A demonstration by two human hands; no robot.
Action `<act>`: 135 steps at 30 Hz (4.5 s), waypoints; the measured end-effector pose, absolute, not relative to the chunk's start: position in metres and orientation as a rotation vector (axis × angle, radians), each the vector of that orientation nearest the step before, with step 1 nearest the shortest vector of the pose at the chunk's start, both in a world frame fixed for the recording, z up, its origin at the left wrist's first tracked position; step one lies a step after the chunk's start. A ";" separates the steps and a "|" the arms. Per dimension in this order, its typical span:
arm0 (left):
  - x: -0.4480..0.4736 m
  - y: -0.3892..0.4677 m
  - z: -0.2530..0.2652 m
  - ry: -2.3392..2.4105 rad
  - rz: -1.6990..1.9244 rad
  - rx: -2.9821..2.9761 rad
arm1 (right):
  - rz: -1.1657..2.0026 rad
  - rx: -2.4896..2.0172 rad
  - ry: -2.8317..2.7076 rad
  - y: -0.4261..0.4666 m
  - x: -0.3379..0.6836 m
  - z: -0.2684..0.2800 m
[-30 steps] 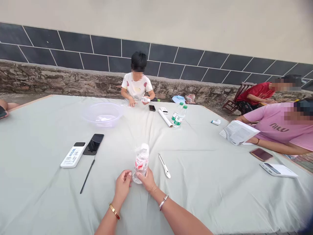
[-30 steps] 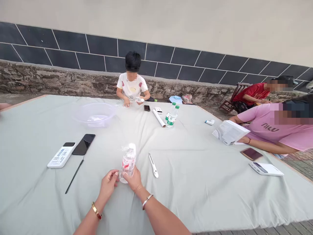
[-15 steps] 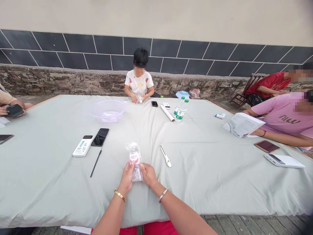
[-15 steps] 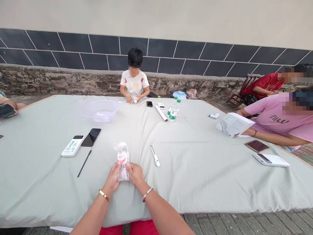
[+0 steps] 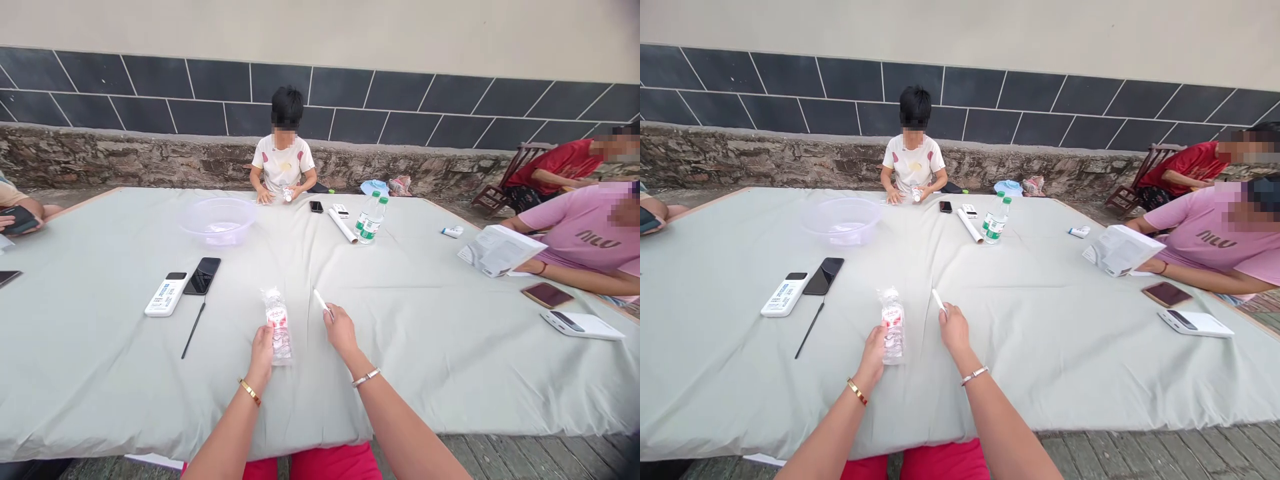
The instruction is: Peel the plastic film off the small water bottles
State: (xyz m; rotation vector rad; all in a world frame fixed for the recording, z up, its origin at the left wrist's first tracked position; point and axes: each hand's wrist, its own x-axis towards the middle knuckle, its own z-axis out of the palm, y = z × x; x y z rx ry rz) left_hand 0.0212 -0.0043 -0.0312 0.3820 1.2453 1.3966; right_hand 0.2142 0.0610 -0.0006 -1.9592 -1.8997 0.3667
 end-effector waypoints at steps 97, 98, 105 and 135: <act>0.003 -0.017 -0.010 0.897 1.288 0.428 | 1.116 -1.328 -0.992 0.032 0.122 0.021; 0.001 -0.017 -0.011 0.885 1.289 0.392 | 1.162 -1.320 -0.974 0.032 0.123 0.022; -0.004 -0.018 -0.016 0.755 1.377 0.263 | 1.379 -1.297 -1.241 0.023 0.117 0.014; -0.006 -0.005 0.009 0.965 1.538 0.556 | 1.474 -1.470 -1.305 0.025 0.136 0.022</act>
